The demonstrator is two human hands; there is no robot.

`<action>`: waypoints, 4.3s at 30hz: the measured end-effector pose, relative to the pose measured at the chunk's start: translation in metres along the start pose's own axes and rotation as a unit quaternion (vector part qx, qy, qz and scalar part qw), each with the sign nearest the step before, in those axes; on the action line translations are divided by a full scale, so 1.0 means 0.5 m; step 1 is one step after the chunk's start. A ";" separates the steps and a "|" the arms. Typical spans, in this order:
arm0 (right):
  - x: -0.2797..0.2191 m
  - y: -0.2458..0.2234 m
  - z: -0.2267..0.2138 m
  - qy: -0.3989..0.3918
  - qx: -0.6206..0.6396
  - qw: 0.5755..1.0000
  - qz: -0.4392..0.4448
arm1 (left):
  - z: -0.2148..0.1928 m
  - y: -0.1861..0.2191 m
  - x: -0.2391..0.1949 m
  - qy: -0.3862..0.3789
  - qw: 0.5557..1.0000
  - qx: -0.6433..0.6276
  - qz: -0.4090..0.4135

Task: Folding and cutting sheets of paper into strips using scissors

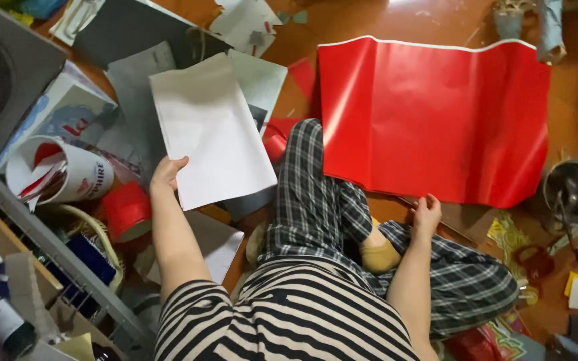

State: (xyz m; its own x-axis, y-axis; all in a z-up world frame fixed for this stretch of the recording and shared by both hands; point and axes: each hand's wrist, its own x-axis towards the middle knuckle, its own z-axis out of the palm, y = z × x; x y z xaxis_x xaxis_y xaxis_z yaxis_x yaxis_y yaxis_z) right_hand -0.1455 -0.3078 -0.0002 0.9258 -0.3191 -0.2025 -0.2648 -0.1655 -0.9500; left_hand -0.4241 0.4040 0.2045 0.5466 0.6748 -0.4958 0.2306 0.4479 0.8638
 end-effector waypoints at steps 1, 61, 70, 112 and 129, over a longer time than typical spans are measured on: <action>0.004 0.007 0.003 -0.003 -0.001 1.000 -0.002 | -0.012 -0.017 0.025 0.003 1.000 -0.002 0.001; 0.026 -0.167 -0.145 -0.024 0.575 0.804 0.147 | 0.881 -0.332 -0.092 -0.427 0.900 -0.086 -0.001; 0.082 -0.053 -0.120 0.130 0.496 0.854 0.085 | 0.822 -0.397 -0.081 -0.410 0.896 0.113 -0.125; -0.385 -0.423 -0.364 0.003 0.389 0.911 0.138 | 0.808 0.103 -0.778 -0.398 0.857 0.329 -0.002; -1.120 -0.011 -0.803 0.719 0.193 0.662 0.091 | 0.938 -0.259 -0.581 -0.809 0.441 0.387 0.022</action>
State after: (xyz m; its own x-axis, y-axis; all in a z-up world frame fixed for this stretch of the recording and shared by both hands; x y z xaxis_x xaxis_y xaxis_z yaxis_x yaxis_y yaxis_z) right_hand -0.7706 -0.5028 0.2139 -0.3983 -0.9050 -0.1494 0.0079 0.1594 -0.9872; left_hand -0.2353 -0.1253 0.2784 0.2790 -0.9104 -0.3054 0.0545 -0.3025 0.9516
